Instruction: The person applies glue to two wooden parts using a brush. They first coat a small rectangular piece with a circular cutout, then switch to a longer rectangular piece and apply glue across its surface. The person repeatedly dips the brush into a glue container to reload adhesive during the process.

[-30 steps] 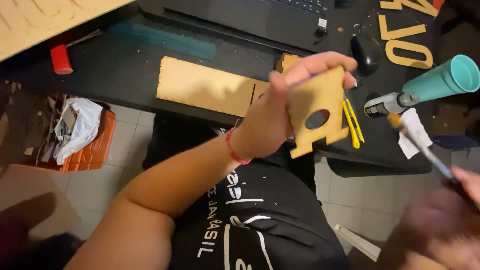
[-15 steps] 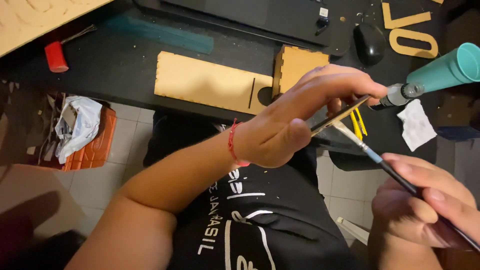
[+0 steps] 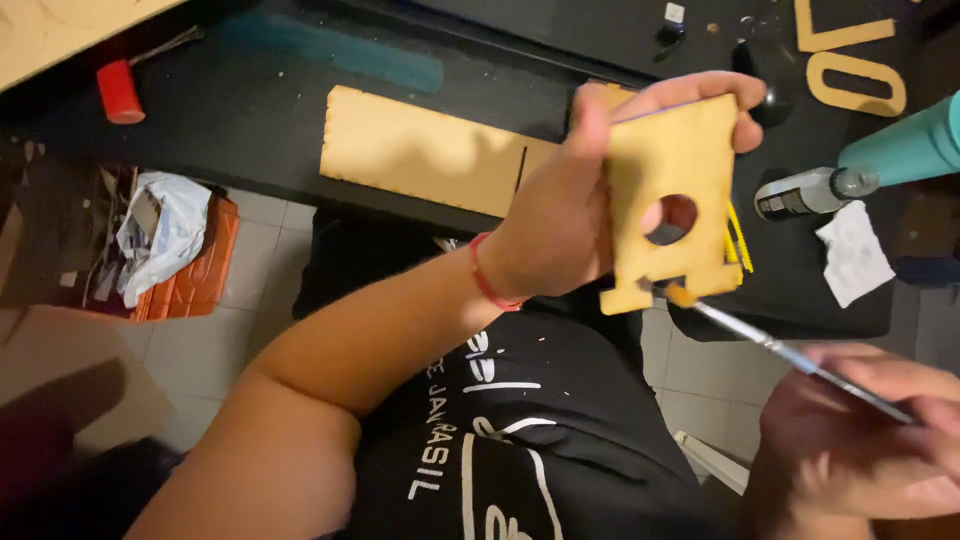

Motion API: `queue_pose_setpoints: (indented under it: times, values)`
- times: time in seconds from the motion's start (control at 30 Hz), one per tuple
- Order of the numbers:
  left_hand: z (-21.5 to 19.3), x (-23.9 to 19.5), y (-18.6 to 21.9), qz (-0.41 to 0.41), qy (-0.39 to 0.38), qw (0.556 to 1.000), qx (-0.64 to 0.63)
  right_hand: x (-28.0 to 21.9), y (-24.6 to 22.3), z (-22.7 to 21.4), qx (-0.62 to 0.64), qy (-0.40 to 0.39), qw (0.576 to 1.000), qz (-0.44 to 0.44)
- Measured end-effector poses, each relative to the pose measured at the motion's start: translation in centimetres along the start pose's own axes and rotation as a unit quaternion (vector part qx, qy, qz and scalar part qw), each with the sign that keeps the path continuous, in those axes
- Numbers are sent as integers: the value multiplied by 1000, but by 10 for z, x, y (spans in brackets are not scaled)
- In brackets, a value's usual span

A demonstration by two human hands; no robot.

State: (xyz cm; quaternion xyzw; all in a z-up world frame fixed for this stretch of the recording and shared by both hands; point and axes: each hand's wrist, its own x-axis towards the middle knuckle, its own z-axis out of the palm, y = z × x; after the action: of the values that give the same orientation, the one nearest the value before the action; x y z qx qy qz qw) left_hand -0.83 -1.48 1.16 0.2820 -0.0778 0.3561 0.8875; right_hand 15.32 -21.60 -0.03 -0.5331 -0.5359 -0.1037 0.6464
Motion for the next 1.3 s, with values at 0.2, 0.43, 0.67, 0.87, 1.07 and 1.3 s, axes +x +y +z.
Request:
queue_pose_setpoints:
  times: [0.2,0.43,0.67,0.87,1.07,1.3]
  values:
    - [-7,3,-8,-83,10,993,-81,7,53,-25,137,-115,976,-123]
    - [-9,6,-5,-64,-11,993,-96,16,-6,-37,-52,-207,975,53]
    - [8,6,0,-120,43,991,-39,48,46,-40,-4,-260,966,-3]
    - [-6,-1,1,-97,8,992,-76,107,-25,-20,-83,-541,835,57]
    - [-19,1,-7,-62,-37,994,-86,116,-15,-22,-43,-538,841,33]
    - [-24,-1,-12,-56,-64,989,-118,107,-40,29,-18,-415,906,83]
